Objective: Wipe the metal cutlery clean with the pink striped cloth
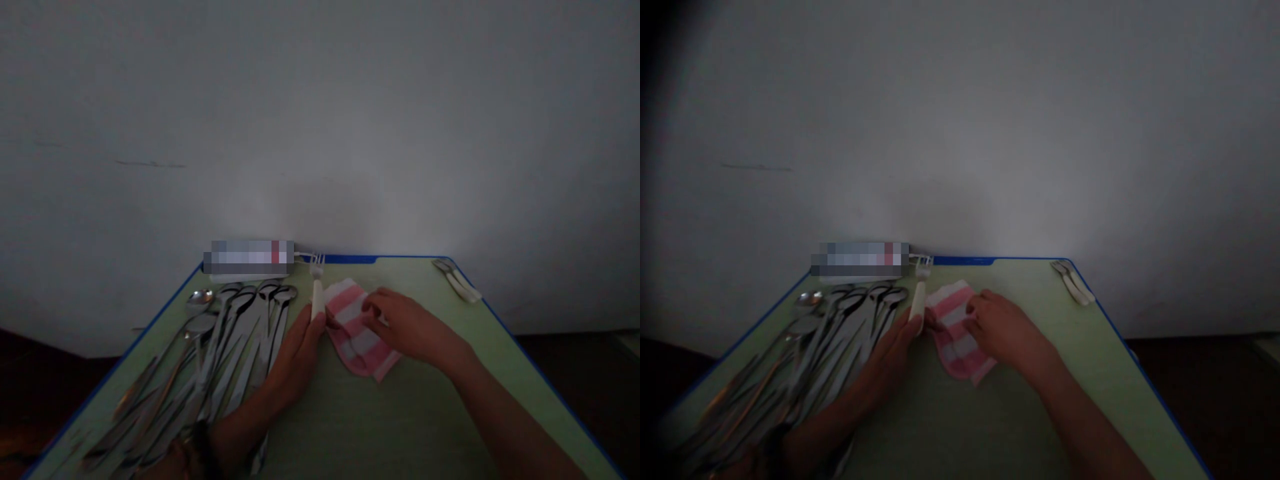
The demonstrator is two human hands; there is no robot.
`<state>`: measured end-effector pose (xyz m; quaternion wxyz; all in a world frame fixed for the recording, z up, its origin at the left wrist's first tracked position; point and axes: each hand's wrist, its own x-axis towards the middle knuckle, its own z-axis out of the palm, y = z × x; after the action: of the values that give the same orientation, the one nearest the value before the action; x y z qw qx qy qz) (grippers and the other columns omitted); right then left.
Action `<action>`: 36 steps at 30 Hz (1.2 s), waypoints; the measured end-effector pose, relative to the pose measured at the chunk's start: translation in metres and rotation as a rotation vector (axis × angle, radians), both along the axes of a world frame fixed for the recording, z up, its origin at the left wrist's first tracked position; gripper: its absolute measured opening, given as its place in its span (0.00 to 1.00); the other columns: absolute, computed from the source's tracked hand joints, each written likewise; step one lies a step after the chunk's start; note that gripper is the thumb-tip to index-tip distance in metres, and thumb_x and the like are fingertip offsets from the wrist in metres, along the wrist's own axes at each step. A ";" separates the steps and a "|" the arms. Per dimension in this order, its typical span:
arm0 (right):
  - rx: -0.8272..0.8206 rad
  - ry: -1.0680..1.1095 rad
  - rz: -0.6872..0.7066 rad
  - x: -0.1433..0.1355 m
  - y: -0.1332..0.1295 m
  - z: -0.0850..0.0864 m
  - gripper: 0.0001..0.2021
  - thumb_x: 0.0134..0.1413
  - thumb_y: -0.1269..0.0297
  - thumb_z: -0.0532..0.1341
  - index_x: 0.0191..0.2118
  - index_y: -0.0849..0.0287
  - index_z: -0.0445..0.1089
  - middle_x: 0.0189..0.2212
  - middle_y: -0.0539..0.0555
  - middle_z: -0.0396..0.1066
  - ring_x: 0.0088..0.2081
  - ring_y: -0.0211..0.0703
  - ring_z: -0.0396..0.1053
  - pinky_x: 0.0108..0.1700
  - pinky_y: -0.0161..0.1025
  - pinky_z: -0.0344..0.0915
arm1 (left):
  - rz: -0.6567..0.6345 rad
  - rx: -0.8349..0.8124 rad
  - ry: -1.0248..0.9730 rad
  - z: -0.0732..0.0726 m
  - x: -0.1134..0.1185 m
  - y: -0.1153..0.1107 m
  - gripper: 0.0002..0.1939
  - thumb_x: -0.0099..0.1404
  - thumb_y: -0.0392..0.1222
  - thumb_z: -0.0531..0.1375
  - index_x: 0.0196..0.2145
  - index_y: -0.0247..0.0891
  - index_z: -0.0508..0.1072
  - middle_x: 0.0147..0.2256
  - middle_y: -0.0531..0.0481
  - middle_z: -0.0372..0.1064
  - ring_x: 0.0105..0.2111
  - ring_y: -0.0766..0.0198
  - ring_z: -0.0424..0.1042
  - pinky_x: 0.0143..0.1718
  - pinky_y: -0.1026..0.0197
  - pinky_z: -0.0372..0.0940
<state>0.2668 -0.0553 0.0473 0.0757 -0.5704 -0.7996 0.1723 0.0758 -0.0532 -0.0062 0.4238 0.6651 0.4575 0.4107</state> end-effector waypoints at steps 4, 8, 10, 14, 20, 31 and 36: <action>-0.008 -0.139 -0.202 0.013 0.008 -0.010 0.16 0.55 0.59 0.51 0.44 0.65 0.64 0.40 0.63 0.67 0.40 0.46 0.66 0.40 0.39 0.57 | -0.008 -0.005 0.011 0.000 0.000 0.000 0.15 0.66 0.46 0.44 0.31 0.38 0.66 0.33 0.50 0.67 0.35 0.59 0.65 0.40 0.59 0.59; -0.099 -0.208 -0.162 0.016 0.010 -0.019 0.15 0.50 0.57 0.55 0.39 0.64 0.64 0.35 0.61 0.70 0.36 0.48 0.68 0.32 0.38 0.55 | -0.035 -0.010 -0.004 -0.002 0.000 0.000 0.14 0.66 0.45 0.44 0.33 0.38 0.66 0.36 0.49 0.67 0.39 0.59 0.65 0.43 0.60 0.58; -0.108 -0.209 -0.141 0.014 0.011 -0.021 0.13 0.49 0.57 0.56 0.37 0.62 0.65 0.33 0.60 0.71 0.34 0.47 0.68 0.30 0.37 0.54 | -0.070 0.004 -0.014 -0.003 0.000 -0.001 0.15 0.66 0.45 0.44 0.36 0.38 0.67 0.39 0.48 0.67 0.41 0.58 0.65 0.45 0.60 0.57; -0.119 -0.110 -0.105 0.017 0.013 -0.018 0.11 0.50 0.57 0.56 0.33 0.61 0.66 0.30 0.56 0.71 0.30 0.41 0.66 0.29 0.35 0.52 | -0.181 0.026 -0.035 -0.003 0.000 -0.003 0.15 0.66 0.45 0.45 0.39 0.37 0.67 0.38 0.47 0.68 0.40 0.58 0.65 0.43 0.60 0.58; -0.077 -0.089 -0.086 0.025 0.001 0.005 0.15 0.40 0.61 0.62 0.36 0.60 0.64 0.34 0.54 0.69 0.34 0.42 0.65 0.32 0.35 0.55 | -0.135 0.009 -0.030 -0.001 0.000 -0.003 0.15 0.67 0.45 0.44 0.38 0.38 0.67 0.39 0.47 0.67 0.41 0.59 0.65 0.45 0.59 0.58; -0.171 -0.285 0.062 -0.010 -0.018 -0.002 0.09 0.48 0.68 0.53 0.33 0.63 0.70 0.33 0.63 0.72 0.33 0.49 0.69 0.29 0.39 0.57 | -0.021 0.025 0.126 0.001 -0.001 0.002 0.18 0.65 0.48 0.45 0.29 0.38 0.68 0.31 0.49 0.69 0.34 0.57 0.66 0.38 0.59 0.59; -0.091 -0.238 0.021 -0.002 -0.013 0.005 0.09 0.48 0.64 0.53 0.32 0.61 0.68 0.33 0.60 0.71 0.32 0.46 0.68 0.29 0.38 0.56 | -0.009 0.029 0.119 0.001 -0.003 0.002 0.18 0.65 0.48 0.45 0.26 0.38 0.67 0.29 0.50 0.69 0.32 0.58 0.67 0.35 0.60 0.59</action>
<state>0.2643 -0.0681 0.0528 -0.0473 -0.5813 -0.8001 0.1402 0.0732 -0.0515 -0.0056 0.3880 0.6966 0.4726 0.3752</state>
